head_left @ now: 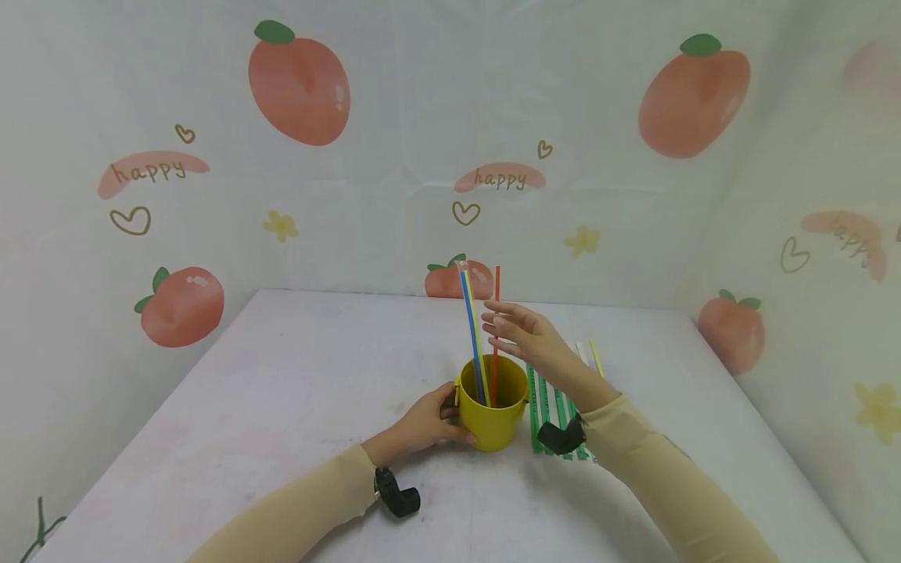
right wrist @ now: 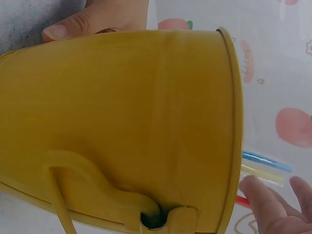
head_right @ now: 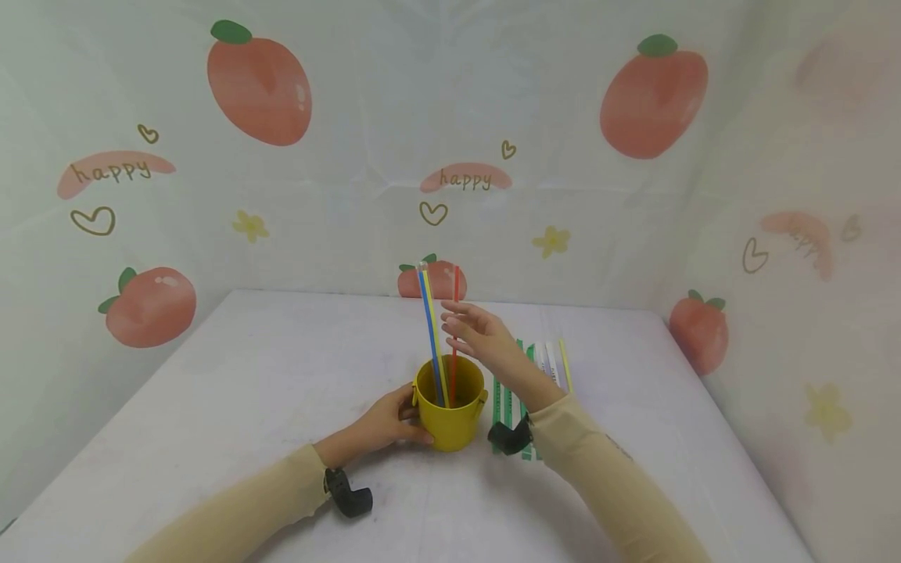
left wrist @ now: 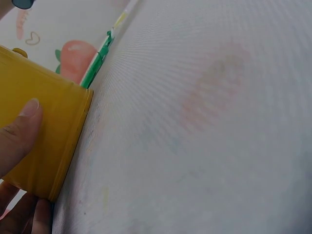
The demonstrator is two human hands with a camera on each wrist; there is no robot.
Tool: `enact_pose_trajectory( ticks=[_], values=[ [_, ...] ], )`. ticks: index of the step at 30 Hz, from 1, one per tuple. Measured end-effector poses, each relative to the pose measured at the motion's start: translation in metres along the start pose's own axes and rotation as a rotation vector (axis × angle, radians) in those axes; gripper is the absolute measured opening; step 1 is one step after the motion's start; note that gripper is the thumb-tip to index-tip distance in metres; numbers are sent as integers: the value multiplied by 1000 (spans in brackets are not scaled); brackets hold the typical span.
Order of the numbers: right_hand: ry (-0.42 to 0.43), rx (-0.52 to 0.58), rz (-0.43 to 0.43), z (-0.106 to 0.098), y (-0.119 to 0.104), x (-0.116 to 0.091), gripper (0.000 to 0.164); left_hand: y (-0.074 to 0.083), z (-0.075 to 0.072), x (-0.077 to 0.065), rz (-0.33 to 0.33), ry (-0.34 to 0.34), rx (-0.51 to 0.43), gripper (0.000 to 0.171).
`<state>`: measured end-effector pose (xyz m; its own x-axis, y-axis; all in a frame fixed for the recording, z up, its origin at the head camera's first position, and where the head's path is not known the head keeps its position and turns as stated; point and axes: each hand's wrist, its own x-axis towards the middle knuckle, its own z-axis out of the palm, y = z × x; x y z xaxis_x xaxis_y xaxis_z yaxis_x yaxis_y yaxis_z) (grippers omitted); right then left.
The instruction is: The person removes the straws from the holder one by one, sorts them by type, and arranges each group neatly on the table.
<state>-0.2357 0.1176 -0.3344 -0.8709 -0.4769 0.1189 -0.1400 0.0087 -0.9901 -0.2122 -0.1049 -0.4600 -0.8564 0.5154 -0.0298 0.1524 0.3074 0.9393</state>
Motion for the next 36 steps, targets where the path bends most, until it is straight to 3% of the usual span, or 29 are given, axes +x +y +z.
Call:
enact_pose_trajectory(
  ticks=[28, 36],
  values=[
    [-81, -183, 94, 12, -4, 11, 54, 0, 0, 1, -1, -6, -14, 78],
    [-116, -232, 75, 16, -4, 12, 53, 3, 1, -2, -4, -2, -18, 78]
  ],
)
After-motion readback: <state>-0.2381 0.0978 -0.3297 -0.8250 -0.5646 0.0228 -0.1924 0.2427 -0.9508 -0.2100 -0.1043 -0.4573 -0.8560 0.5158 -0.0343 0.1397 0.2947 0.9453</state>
